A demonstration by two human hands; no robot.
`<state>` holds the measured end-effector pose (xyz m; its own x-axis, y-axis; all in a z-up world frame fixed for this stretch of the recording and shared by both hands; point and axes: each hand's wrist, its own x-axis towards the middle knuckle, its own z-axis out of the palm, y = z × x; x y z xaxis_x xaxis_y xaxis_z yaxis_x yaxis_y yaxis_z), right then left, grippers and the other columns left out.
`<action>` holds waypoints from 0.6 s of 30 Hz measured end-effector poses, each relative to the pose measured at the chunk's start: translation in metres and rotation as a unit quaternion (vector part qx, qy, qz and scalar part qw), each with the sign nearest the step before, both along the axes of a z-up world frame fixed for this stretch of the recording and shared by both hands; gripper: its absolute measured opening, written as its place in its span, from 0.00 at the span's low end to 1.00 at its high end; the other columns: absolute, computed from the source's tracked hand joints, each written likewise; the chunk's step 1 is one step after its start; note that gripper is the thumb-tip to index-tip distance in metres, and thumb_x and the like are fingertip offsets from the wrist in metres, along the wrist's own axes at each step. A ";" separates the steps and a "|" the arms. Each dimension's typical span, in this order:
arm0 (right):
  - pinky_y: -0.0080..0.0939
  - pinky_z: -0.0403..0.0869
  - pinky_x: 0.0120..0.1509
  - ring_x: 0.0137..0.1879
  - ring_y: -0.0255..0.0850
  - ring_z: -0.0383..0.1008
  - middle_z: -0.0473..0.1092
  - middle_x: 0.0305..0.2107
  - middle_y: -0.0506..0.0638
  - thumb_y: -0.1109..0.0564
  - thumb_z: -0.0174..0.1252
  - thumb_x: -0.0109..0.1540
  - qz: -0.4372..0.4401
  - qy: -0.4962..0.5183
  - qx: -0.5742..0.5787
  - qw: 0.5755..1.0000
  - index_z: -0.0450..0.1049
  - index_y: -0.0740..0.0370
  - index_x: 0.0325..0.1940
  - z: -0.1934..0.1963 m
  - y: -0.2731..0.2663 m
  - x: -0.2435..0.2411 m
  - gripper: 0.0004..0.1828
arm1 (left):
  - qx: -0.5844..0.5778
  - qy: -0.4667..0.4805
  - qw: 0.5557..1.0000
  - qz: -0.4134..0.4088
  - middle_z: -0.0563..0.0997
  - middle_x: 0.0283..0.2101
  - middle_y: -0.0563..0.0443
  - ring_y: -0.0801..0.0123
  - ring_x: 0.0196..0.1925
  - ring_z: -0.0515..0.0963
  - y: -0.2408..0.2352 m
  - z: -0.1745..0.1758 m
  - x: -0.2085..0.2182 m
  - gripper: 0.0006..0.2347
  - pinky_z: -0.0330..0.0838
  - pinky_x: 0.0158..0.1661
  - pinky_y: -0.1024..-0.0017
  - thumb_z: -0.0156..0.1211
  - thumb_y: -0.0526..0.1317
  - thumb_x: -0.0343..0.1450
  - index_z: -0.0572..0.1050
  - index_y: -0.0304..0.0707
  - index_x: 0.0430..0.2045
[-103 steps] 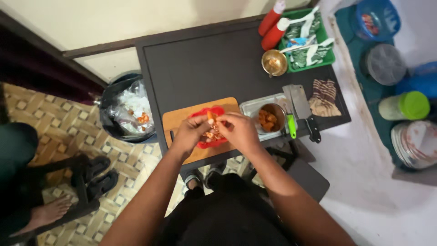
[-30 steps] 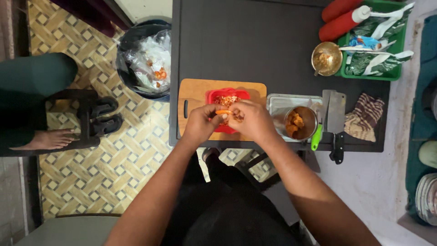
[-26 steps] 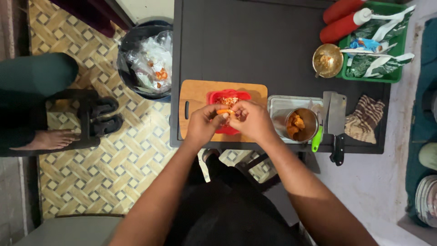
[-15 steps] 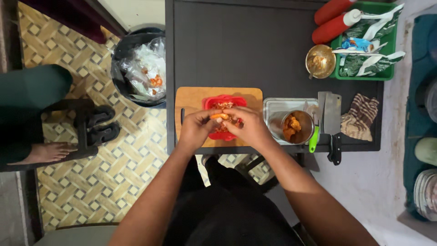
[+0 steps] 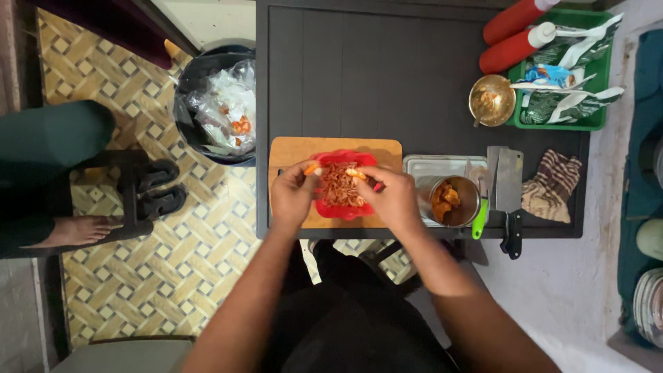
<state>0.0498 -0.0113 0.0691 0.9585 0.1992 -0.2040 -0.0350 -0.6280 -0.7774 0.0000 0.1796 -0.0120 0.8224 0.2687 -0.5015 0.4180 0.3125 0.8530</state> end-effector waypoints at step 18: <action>0.32 0.82 0.50 0.47 0.35 0.79 0.79 0.43 0.48 0.65 0.63 0.63 0.173 -0.105 0.055 0.978 0.81 0.55 0.50 -0.007 -0.014 0.006 0.13 | -0.164 0.026 0.969 -0.185 0.83 0.36 0.55 0.75 0.34 0.82 -0.006 0.037 0.005 0.10 0.78 0.32 0.76 0.63 0.32 0.70 0.79 0.35 0.45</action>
